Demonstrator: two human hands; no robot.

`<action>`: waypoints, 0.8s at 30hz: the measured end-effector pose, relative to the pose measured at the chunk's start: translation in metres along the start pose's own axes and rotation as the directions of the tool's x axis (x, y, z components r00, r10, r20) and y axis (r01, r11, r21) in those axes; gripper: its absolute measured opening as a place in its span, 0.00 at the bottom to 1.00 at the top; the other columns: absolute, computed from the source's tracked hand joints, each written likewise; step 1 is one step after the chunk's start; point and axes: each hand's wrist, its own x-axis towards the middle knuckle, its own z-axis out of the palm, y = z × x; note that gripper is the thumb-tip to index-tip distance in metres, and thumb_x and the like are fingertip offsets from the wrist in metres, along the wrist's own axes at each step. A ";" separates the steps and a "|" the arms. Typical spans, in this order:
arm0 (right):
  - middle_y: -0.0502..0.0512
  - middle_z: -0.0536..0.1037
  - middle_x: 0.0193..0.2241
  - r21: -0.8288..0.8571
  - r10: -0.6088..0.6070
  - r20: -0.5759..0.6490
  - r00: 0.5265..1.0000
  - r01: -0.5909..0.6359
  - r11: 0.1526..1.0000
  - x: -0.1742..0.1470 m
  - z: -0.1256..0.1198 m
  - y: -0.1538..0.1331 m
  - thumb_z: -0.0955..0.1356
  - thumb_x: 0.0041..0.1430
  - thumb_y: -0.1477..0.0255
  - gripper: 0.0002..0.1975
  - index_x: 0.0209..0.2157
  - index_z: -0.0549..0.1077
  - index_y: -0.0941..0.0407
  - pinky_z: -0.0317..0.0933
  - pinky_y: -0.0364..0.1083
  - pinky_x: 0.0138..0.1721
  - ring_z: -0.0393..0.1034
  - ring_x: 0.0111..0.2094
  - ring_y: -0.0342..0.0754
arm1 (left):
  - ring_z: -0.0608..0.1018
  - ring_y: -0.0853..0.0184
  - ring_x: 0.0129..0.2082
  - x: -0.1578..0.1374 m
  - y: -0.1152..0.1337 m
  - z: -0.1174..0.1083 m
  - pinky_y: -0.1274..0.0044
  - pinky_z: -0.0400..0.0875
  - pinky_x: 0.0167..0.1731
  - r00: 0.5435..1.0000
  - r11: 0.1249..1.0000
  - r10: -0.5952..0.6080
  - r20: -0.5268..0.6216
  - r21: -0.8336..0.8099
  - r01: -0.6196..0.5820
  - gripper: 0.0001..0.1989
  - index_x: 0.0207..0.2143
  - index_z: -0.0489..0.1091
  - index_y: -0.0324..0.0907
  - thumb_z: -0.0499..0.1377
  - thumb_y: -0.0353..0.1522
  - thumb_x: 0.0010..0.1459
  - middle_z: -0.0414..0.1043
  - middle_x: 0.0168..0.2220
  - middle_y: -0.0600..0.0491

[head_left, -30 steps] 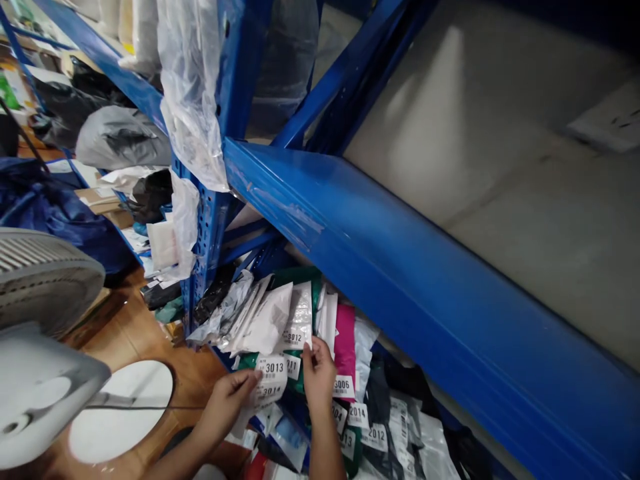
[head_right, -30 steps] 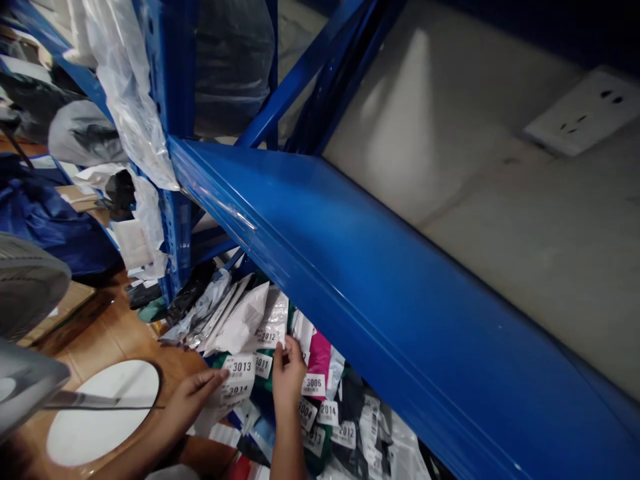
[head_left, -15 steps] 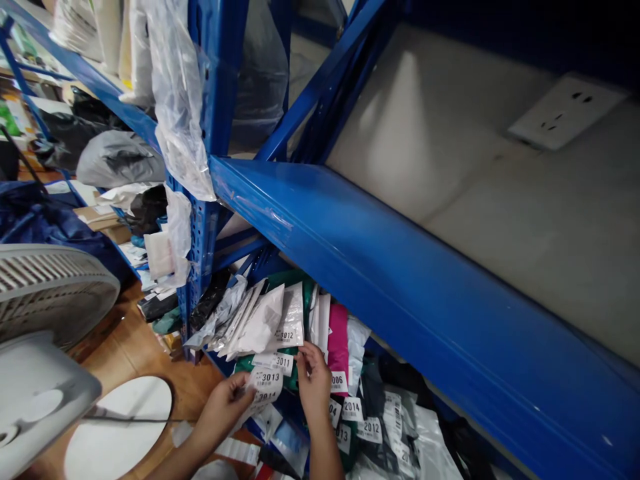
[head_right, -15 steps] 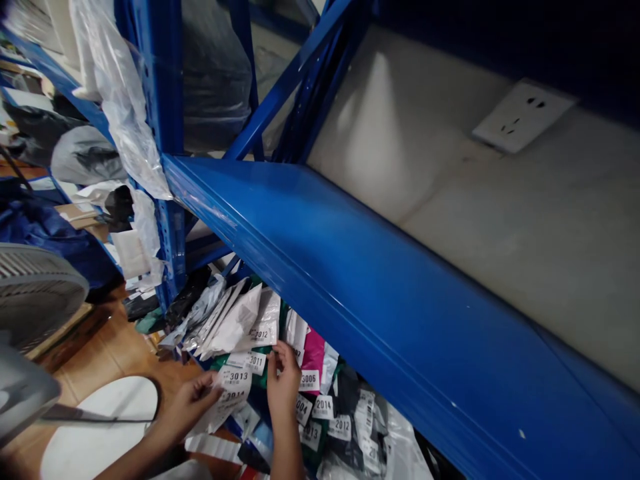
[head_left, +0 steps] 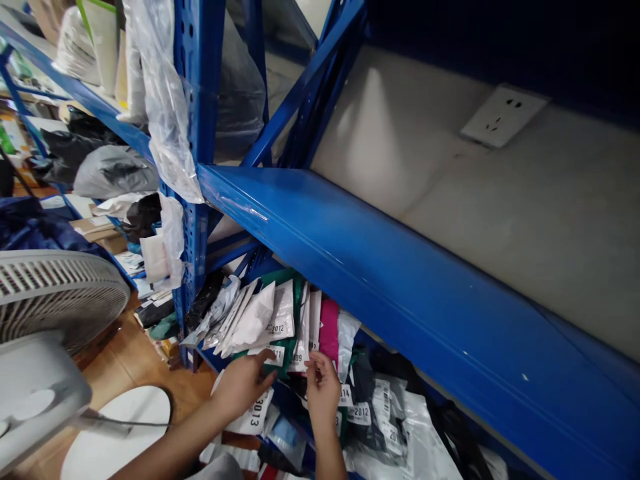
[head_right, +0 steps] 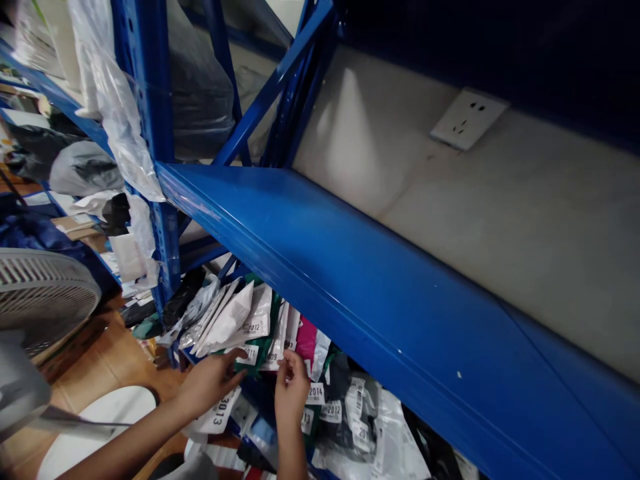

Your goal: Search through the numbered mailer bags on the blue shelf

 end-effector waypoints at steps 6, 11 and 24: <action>0.59 0.79 0.29 -0.083 -0.051 -0.102 0.993 0.043 0.996 -0.018 -0.024 0.012 0.63 0.55 0.62 0.14 0.34 0.73 0.57 0.68 0.46 0.33 0.75 0.31 0.51 | 0.79 0.54 0.36 0.018 0.019 0.026 0.68 0.71 0.33 0.986 0.942 0.157 0.065 0.291 -0.169 0.30 0.59 0.54 0.50 0.56 0.35 0.53 0.74 0.43 0.46; 0.59 0.79 0.29 -0.117 -0.071 -0.183 0.981 0.050 0.992 -0.027 -0.036 0.024 0.63 0.55 0.63 0.14 0.33 0.74 0.57 0.68 0.45 0.30 0.74 0.29 0.50 | 0.79 0.54 0.35 0.031 0.021 0.031 0.67 0.73 0.32 0.996 0.919 0.089 0.023 0.385 -0.091 0.18 0.50 0.66 0.40 0.50 0.30 0.56 0.73 0.42 0.42; 0.59 0.77 0.35 -0.276 -0.235 -0.252 0.939 0.163 0.947 -0.030 -0.062 0.036 0.62 0.59 0.69 0.12 0.38 0.74 0.56 0.66 0.49 0.39 0.72 0.37 0.51 | 0.78 0.54 0.36 0.055 0.069 0.037 0.68 0.73 0.28 0.941 0.761 0.309 0.136 0.558 -0.330 0.17 0.49 0.67 0.38 0.50 0.31 0.58 0.62 0.53 0.33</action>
